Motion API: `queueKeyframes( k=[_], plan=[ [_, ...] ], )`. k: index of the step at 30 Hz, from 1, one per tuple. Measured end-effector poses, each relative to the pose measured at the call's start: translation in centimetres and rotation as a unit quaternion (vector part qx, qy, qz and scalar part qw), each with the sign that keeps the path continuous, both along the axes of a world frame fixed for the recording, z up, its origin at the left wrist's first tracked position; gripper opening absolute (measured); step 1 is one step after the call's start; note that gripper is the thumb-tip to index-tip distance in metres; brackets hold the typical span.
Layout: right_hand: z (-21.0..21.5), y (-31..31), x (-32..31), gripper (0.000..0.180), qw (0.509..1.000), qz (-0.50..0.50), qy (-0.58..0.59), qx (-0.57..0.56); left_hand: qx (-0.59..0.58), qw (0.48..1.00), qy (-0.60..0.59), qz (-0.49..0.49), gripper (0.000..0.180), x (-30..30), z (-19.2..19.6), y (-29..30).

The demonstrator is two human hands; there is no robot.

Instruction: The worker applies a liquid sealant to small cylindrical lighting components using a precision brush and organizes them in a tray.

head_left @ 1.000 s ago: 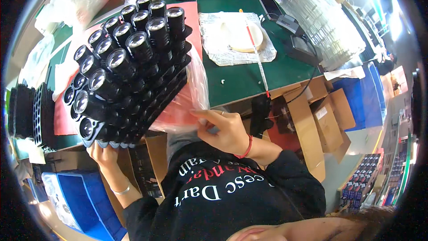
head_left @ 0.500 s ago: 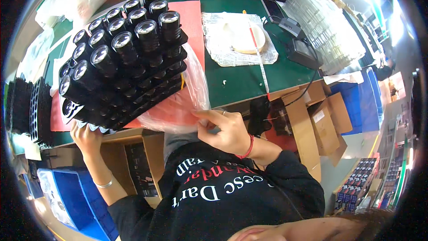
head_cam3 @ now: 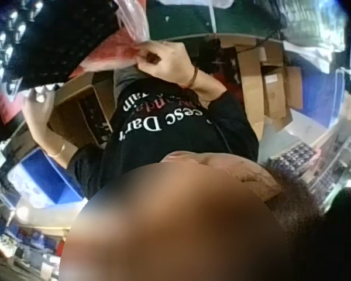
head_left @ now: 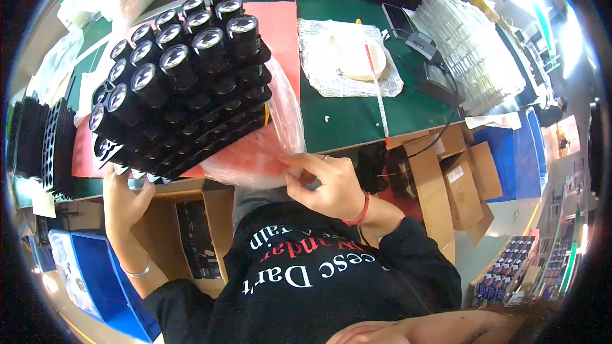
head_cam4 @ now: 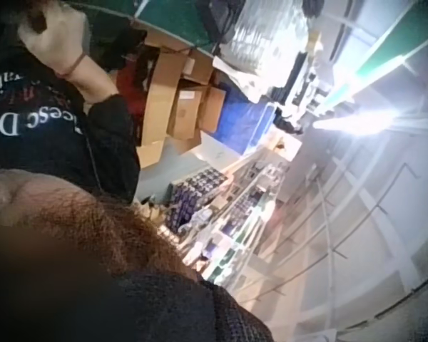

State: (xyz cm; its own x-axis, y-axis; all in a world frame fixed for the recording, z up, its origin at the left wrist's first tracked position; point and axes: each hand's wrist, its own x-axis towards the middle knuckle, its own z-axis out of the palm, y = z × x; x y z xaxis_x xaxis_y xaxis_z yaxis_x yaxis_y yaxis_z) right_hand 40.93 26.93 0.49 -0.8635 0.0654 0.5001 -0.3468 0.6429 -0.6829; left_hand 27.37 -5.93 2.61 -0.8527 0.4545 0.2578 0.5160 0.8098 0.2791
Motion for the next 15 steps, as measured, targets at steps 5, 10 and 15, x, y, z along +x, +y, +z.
queueKeyframes(
  k=[5,10,15],
  plan=[
    [3.6,0.9,-0.9,0.033,0.989,-0.045,0.0,0.14,0.052,0.998,-0.022,-0.02,0.061,0.4,0.3,2.2],
    [5.6,2.3,-4.5,0.062,0.969,-0.062,-0.093,0.219,0.31,0.91,-0.272,-0.045,0.057,-0.2,-0.5,3.5],
    [4.6,3.5,-7.5,0.055,0.947,-0.072,-0.122,0.288,0.27,0.939,-0.177,-0.117,0.05,-0.2,0.1,4.4]
  ],
)
